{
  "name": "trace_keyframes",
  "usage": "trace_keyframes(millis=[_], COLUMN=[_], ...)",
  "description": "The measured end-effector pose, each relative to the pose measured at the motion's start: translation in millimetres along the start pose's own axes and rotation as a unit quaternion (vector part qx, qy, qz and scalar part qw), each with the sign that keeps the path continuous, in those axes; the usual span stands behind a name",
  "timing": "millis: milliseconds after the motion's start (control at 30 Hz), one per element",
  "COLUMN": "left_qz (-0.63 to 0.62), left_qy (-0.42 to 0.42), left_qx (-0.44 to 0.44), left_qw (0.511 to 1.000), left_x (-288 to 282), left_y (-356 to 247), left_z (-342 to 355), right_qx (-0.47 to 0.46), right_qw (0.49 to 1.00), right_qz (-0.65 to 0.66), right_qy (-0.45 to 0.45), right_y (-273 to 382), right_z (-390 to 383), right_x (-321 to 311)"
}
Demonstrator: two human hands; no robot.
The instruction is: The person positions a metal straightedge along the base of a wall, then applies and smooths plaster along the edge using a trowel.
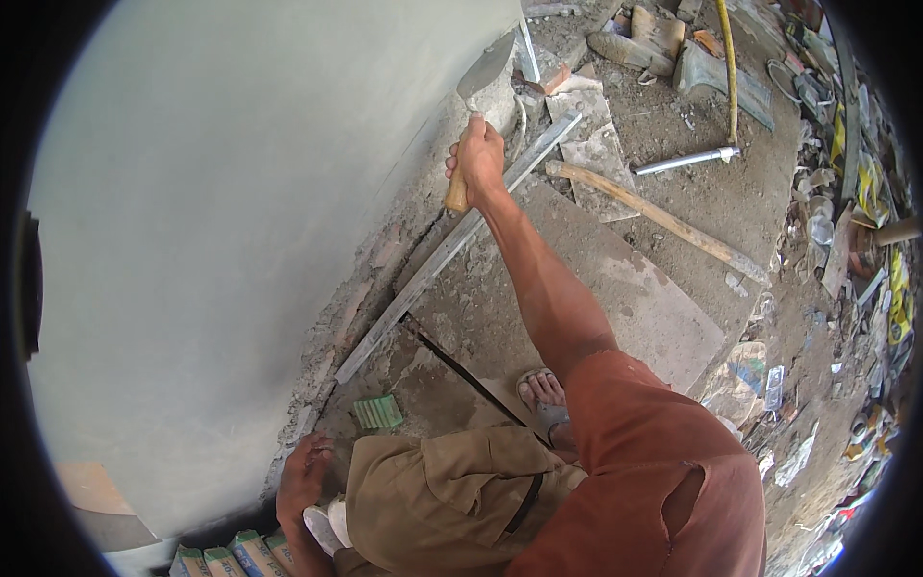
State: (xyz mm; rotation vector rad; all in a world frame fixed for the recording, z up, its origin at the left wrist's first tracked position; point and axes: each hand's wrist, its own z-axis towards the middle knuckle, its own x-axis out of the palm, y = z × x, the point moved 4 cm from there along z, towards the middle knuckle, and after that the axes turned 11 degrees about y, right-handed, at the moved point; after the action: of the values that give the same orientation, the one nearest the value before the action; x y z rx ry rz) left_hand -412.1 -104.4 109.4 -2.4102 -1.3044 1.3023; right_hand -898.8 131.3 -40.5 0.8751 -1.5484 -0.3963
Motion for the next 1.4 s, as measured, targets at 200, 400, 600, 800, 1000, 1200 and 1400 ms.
trace_keyframes(millis=[200,400,600,800,1000,1200,1400], left_qz=[-0.004,-0.014,0.011,0.024,0.024,0.009,0.009], left_qy=[0.001,-0.003,-0.003,-0.017,-0.008,0.0,0.003], left_qx=[-0.004,0.026,0.034,0.079,0.044,0.006,0.009], left_qw=[1.0,1.0,0.999,0.996,0.999,1.0,1.0], left_x=[-1.3,-1.5,-4.8,-2.0,-1.2,1.8,-0.9], left_y=[-7.7,7.5,-12.1,-40.3,-21.0,-7.3,-18.4], left_z=[-0.2,-3.9,9.1,9.4,-9.8,-10.3,-3.0], right_qx=[-0.003,0.01,0.046,0.135,0.001,-0.003,0.024], right_qw=[1.0,0.998,0.997,0.989,1.0,1.0,0.999], right_qz=[-0.012,-0.053,-0.054,0.049,0.004,-0.007,-0.019], right_qy=[-0.006,-0.018,-0.015,-0.025,-0.002,0.017,0.023], right_y=[-0.6,0.5,-30.2,-49.0,25.5,57.1,53.5], right_z=[2.0,-7.4,-35.5,-52.1,-1.8,32.5,38.0], right_x=[0.6,-0.5,-5.2,-24.8,-41.8,-50.6,-55.1])
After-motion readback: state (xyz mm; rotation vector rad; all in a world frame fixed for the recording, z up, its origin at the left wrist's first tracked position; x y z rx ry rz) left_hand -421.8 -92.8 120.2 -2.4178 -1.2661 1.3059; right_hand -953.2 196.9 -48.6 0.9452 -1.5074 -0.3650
